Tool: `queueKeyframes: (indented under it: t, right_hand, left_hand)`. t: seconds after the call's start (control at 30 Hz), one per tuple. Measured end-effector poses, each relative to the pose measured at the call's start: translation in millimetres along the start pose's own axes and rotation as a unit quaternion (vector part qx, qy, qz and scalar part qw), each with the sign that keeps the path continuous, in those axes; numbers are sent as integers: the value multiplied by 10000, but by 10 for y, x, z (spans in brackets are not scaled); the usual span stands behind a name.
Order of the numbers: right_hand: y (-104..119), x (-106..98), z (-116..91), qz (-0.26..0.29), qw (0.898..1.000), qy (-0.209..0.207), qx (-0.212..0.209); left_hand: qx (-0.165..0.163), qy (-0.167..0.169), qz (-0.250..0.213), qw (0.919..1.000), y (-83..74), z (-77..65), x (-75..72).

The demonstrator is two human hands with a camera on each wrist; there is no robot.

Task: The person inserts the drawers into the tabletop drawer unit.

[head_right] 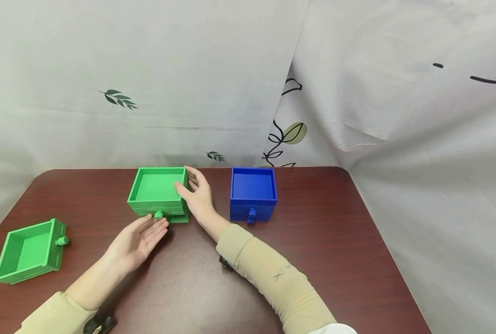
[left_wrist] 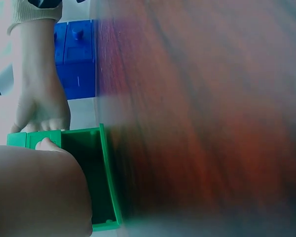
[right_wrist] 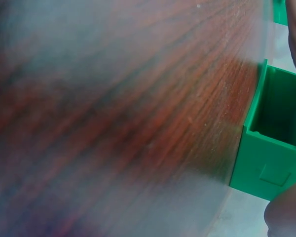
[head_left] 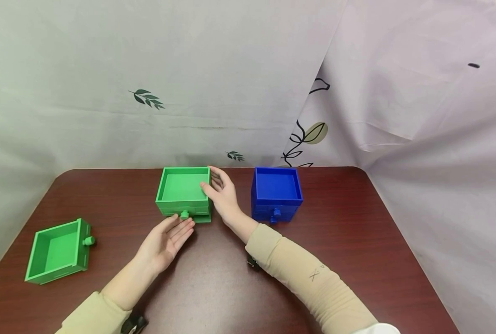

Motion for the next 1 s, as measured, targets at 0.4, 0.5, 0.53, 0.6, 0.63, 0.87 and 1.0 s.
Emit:
queueKeyframes:
  t: [0.4, 0.5, 0.53, 0.6, 0.63, 0.87, 1.0]
  right_hand:
    - [-32, -11, 13, -78, 10000, -28, -3]
    - [-40, -4, 20, -69, 10000, 8, 37]
    - [-40, -1, 22, -56, 10000, 17, 38]
    - [-36, 3, 26, -41, 10000, 28, 38]
    - [-31, 5, 25, -33, 10000, 37, 39]
    - [-7, 7, 19, -64, 10000, 54, 22]
    - [-22, 2, 19, -74, 10000, 28, 13]
  left_hand:
    - [-90, -93, -167, 9998, -125, -114, -280]
    - [-85, -192, -75, 9998, -180, -143, -371]
    - [-89, -234, -50, 9997, -197, -153, -402]
    - [-120, -330, -82, 9993, -227, -171, -463]
    - [-132, -373, -100, 9992, -243, -178, -492]
    - [-55, -278, -286, 9992, -359, -230, -624]
    - [-20, -133, -532, 9985, -398, -246, -667]
Point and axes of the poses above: each hand's wrist, its own z-axis towards the middle knuckle, its own x-axis out of the palm, y = z × x, the point moved 9 cm from there along z, towards the middle knuckle, and after that the axes turned 12 degrees about -z, right-handed, at the moved point
